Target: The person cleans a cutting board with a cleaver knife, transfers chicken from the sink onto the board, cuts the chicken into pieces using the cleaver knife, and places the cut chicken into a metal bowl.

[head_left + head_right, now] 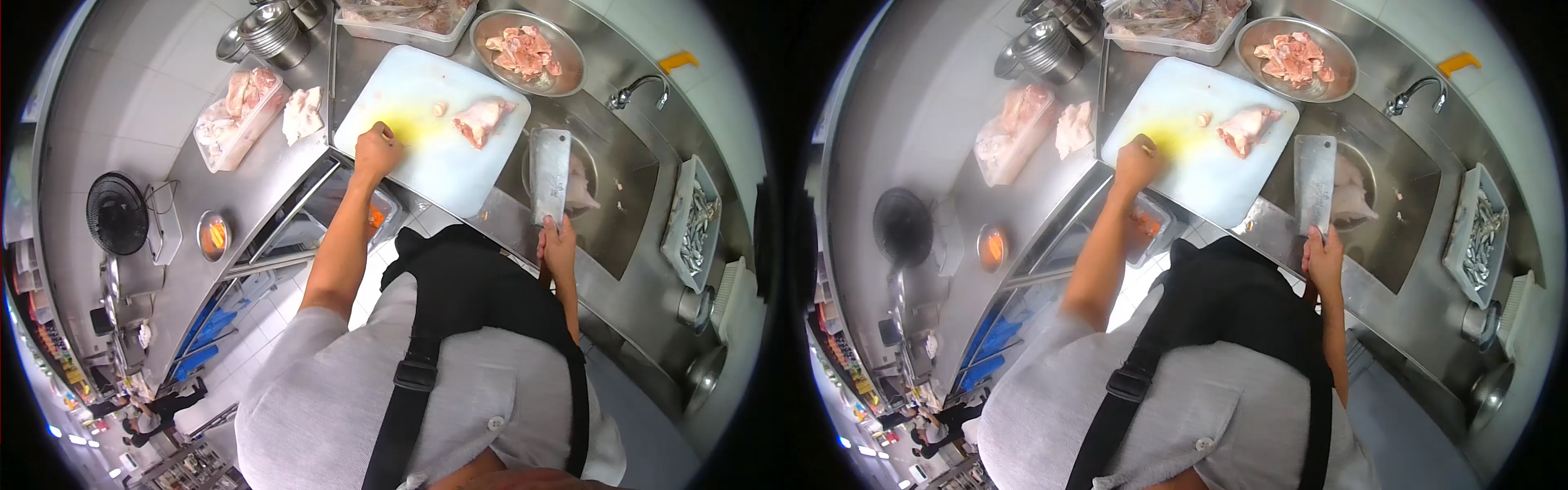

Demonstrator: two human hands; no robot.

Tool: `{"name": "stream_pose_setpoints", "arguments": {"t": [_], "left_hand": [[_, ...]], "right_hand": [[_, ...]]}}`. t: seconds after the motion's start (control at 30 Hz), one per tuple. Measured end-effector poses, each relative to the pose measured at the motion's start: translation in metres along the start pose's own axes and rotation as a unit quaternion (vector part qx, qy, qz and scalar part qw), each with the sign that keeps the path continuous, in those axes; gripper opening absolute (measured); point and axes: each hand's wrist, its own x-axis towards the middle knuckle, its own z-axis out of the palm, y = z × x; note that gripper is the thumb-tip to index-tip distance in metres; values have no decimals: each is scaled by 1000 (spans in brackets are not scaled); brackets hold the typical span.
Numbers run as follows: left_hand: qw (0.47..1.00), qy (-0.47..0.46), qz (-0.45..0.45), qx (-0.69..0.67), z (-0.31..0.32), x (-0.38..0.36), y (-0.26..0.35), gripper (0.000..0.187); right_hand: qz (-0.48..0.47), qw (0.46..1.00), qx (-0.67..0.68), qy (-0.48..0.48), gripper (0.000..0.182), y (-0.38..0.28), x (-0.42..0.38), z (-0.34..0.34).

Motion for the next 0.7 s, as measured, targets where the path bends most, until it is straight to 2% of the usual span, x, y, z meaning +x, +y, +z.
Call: {"name": "stream_pose_setpoints", "arguments": {"t": [0.07, 0.17, 0.2, 0.23, 0.27, 0.3, 0.33, 0.37, 0.43, 0.53, 0.6, 0.63, 0.67, 0.7], "left_hand": [[996, 18, 8, -90, -1, -2, 4, 17], [975, 74, 40, -204, 42, 35, 35, 19], [983, 29, 16, -183, 46, 45, 51, 25], [995, 17, 37, -96, 67, 57, 54, 38], [996, 31, 83, -1, 104, 68, 42, 40], [996, -67, 52, 38, 83, 60, 70, 40], [990, -96, 81, 69, 106, 73, 56, 41], [992, -84, 62, 75, 82, 60, 77, 35], [996, -43, 44, 64, 100, 64, 53, 29], [999, 29, 16, -25, 41, 28, 26, 23], [993, 121, -7, -13, -16, -14, 2, 21], [994, 82, -71, -34, -41, -33, -12, 21], [990, 115, -81, 3, -49, -49, -40, 22], [984, 107, -140, -5, -59, -63, -57, 21]], "right_hand": [[21, 999, 34, 8, 20, -2, -7, 2], [27, 999, 43, 18, 19, -3, -6, 1], [26, 999, 39, 15, 19, -4, -6, 0], [24, 999, 35, 11, 19, -5, -5, -1], [24, 999, 32, 5, 18, -1, -2, -3], [17, 999, 34, 8, 18, -3, 1, -4], [14, 999, 35, 6, 18, -4, 2, -4], [15, 999, 35, -1, 17, -3, 1, -2], [22, 998, 50, 0, 17, 6, 3, -1], [32, 997, 67, 9, 18, 6, 1, -2], [44, 997, 56, 26, 18, 11, -4, -7], [50, 997, 54, 30, 19, 11, -10, -10], [52, 997, 51, 34, 19, 9, -11, -12], [50, 997, 48, 37, 19, 7, -9, -13]]}}
